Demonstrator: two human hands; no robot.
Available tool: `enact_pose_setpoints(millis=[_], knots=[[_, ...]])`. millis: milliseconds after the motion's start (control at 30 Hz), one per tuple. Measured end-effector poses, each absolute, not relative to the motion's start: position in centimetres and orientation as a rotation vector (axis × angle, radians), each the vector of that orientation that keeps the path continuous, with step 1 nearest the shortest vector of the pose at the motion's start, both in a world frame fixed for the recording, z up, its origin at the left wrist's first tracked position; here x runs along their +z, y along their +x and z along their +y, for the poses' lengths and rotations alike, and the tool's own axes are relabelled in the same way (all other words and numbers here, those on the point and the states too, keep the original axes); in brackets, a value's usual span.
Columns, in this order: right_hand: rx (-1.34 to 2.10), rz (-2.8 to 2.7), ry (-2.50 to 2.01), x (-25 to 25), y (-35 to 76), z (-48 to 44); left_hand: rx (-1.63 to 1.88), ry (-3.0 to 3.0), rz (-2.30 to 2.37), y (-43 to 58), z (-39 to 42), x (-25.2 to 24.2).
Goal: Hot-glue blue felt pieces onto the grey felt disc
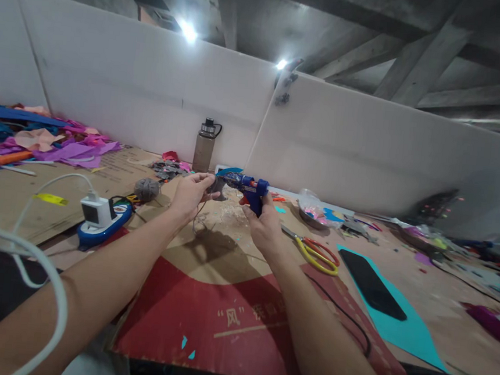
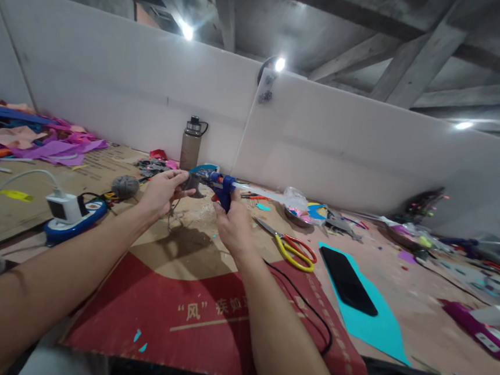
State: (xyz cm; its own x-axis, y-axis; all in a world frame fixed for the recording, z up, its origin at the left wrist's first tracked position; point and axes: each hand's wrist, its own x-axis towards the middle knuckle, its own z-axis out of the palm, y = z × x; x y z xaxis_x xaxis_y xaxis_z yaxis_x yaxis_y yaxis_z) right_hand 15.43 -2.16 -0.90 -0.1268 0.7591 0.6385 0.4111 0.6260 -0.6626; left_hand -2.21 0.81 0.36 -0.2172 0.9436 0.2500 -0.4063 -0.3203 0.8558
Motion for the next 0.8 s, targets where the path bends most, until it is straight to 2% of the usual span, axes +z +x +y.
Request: enact_pose_setpoints(millis=[800], knots=[[0.29, -1.763, -1.067, -0.38, 15.25, -2.84, 1.786, 1.058, 0.803, -2.19, 0.8, 0.33]])
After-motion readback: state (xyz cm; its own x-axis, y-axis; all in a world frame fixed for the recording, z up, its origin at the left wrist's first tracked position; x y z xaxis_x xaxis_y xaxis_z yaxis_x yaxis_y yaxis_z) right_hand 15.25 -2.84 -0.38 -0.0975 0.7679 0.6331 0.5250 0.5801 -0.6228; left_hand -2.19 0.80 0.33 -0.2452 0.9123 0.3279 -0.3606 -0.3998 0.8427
